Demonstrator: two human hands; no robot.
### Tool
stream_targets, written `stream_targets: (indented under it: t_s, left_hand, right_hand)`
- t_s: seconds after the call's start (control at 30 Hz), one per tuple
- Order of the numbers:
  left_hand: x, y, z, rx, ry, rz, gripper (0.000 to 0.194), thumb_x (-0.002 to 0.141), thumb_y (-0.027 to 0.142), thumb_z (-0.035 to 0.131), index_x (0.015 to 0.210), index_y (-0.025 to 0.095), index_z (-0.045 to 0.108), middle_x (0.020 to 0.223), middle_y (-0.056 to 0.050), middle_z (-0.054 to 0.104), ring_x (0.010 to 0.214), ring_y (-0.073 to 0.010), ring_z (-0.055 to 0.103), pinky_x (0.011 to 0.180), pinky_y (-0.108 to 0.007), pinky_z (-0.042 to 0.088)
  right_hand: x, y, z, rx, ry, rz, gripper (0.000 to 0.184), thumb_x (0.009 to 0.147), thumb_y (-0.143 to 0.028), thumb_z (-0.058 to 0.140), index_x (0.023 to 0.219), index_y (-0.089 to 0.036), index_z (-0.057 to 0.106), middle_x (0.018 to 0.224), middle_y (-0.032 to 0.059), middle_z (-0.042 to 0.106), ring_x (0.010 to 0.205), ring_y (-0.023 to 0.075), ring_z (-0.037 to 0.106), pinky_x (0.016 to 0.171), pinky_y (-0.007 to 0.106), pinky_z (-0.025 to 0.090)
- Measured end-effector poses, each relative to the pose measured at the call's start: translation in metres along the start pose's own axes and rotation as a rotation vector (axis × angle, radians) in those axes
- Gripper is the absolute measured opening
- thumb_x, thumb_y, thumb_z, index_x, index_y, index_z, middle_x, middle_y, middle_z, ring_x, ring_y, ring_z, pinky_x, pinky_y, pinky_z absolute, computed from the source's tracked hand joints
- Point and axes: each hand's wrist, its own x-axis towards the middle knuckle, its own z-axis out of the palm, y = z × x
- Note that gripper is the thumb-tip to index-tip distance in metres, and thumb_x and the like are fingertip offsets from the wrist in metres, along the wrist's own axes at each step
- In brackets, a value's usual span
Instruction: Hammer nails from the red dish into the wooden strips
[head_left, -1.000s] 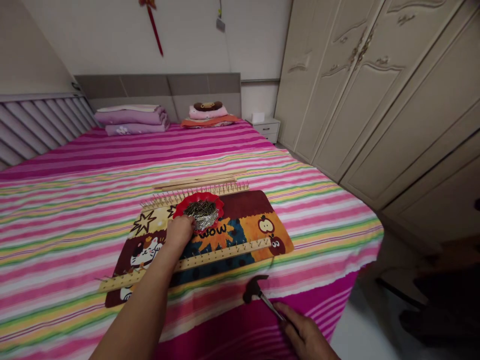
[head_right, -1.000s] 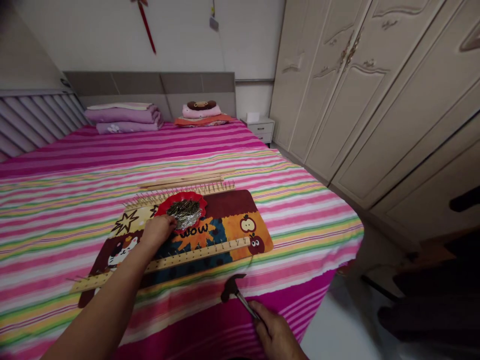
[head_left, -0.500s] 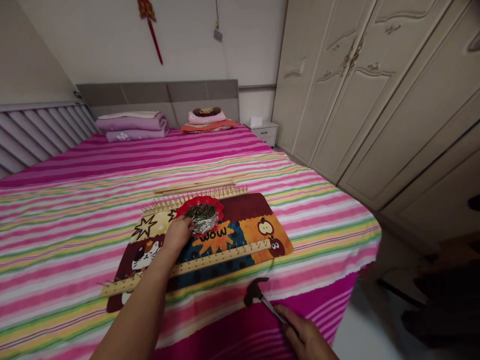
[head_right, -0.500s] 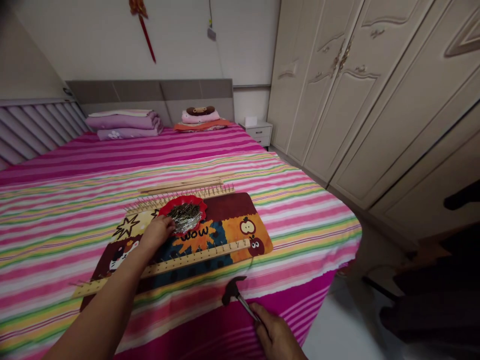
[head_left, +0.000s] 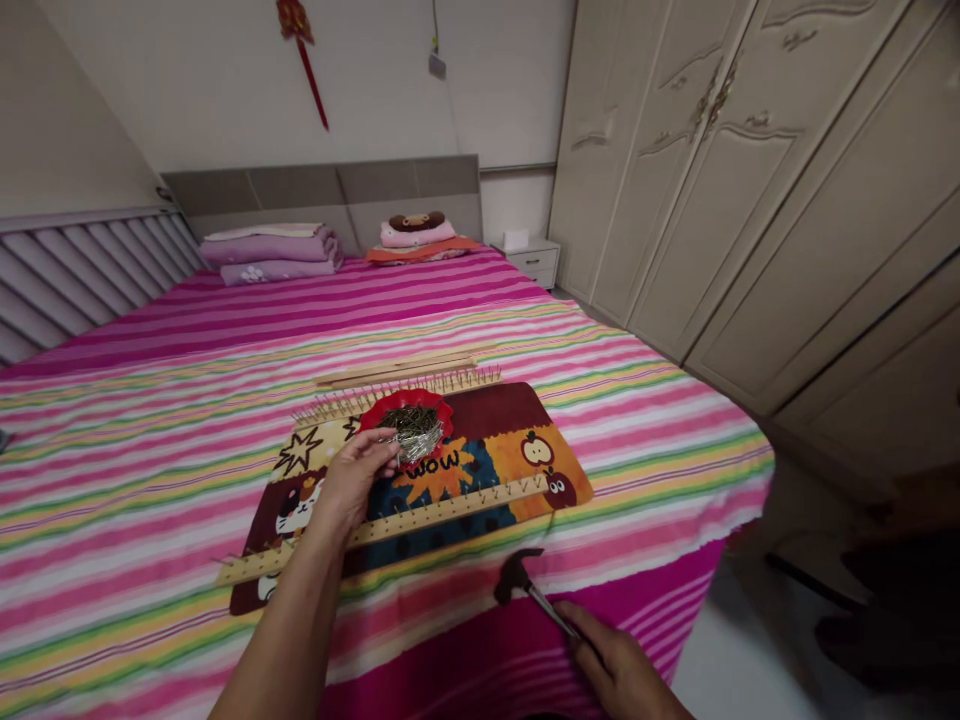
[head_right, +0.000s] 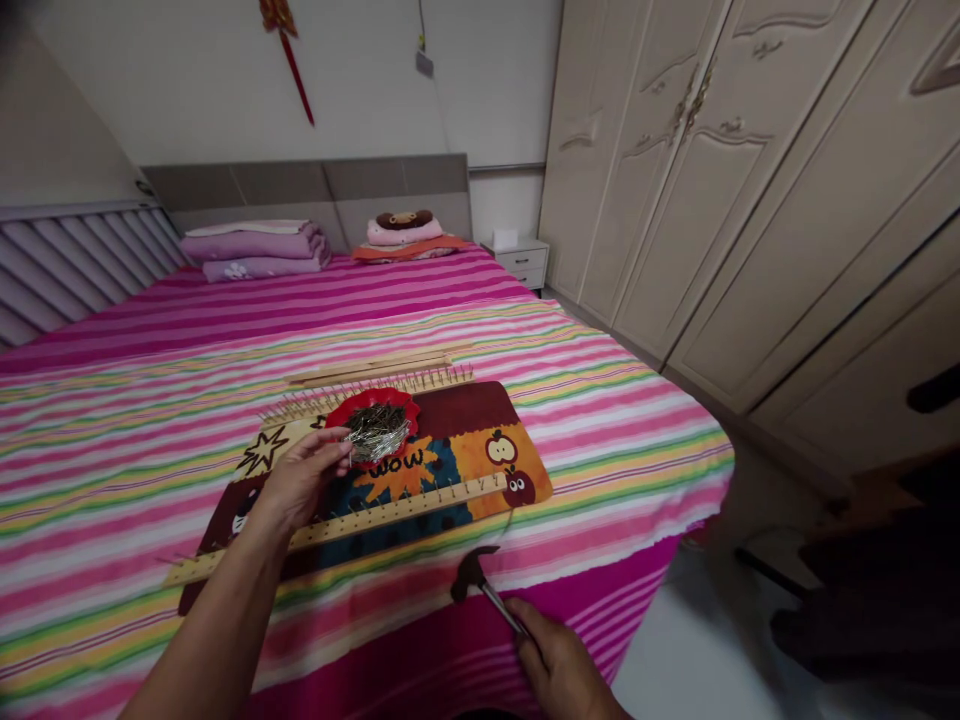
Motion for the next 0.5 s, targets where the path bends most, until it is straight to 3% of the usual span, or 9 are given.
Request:
stream_targets:
  t_s: [0.2, 0.37, 0.5]
  left_hand:
    - [-0.044, -0.018, 0.017, -0.179, 0.003, -0.138, 0.048, 0.044, 0.026, 0.083, 0.086, 0.015, 0.062, 0.057, 0.003, 0.063, 0.047, -0.0058, 0.053, 0.048, -0.017, 0.044]
    - [-0.068, -0.032, 0.031, -0.193, -0.037, -0.304, 0.045, 0.043, 0.024, 0.083, 0.083, 0.014, 0.064, 0.066, -0.002, 0.068, 0.056, -0.0091, 0.059, 0.054, -0.020, 0.048]
    - [-0.072, -0.043, 0.040, -0.069, -0.045, -0.240, 0.043, 0.044, 0.033, 0.081, 0.080, 0.014, 0.066, 0.069, -0.003, 0.068, 0.061, -0.0116, 0.060, 0.056, -0.023, 0.047]
  right_hand:
    - [-0.001, -0.001, -0.001, -0.045, 0.004, -0.021, 0.042, 0.085, -0.020, 0.040, 0.123, -0.012, 0.057, 0.112, 0.0142, 0.069, 0.100, 0.0242, 0.066, 0.086, 0.033, 0.052]
    - [-0.003, -0.005, -0.001, -0.052, 0.022, -0.041, 0.043, 0.084, -0.016, 0.040, 0.123, -0.016, 0.056, 0.109, 0.0106, 0.070, 0.096, 0.0224, 0.066, 0.084, 0.033, 0.052]
    - [-0.003, -0.011, -0.003, -0.057, 0.012, -0.028, 0.042, 0.084, -0.016, 0.039, 0.123, -0.017, 0.056, 0.104, 0.0095, 0.071, 0.091, 0.0215, 0.067, 0.081, 0.032, 0.052]
